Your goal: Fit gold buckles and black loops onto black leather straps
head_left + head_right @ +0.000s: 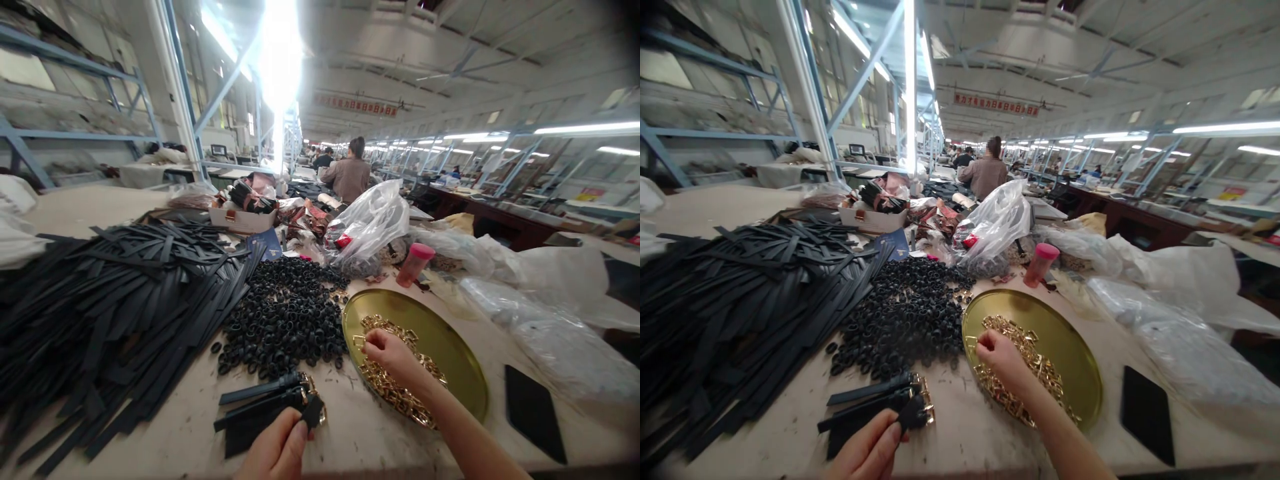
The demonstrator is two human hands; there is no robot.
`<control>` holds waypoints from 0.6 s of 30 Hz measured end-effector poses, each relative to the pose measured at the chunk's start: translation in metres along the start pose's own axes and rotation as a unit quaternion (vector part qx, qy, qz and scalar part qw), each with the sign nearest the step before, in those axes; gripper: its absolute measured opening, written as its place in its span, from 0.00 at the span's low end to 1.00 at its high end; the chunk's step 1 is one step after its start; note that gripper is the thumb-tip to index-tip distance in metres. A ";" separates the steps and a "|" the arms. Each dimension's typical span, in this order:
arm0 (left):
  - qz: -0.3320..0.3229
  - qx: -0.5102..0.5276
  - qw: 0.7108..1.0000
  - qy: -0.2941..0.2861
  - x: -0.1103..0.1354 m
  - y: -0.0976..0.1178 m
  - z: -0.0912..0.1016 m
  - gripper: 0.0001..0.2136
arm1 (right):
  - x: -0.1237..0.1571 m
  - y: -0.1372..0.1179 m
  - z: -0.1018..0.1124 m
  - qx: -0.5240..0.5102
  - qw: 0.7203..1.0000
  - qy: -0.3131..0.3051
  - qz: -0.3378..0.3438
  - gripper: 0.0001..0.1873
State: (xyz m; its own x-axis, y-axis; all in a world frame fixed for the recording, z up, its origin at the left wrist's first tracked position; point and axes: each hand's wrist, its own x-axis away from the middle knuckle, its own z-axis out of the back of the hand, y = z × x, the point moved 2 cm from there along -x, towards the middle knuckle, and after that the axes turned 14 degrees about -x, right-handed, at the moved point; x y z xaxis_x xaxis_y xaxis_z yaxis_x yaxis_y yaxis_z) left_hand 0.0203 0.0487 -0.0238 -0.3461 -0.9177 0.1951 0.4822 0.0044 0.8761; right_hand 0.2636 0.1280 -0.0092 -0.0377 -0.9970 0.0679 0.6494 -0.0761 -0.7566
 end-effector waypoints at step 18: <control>-0.022 -0.153 0.987 0.052 0.010 0.027 0.014 0.07 | 0.103 -0.055 -0.077 -0.478 0.824 -0.286 -0.105 0.12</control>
State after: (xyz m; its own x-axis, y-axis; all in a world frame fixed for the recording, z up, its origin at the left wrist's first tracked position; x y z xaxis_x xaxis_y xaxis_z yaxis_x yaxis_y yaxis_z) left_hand 0.0183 0.0451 0.0079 -0.2951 -0.9504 0.0984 0.6949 -0.1428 0.7048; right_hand 0.1652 0.0281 -0.0107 0.4678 -0.8112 0.3508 -0.2307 -0.4952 -0.8376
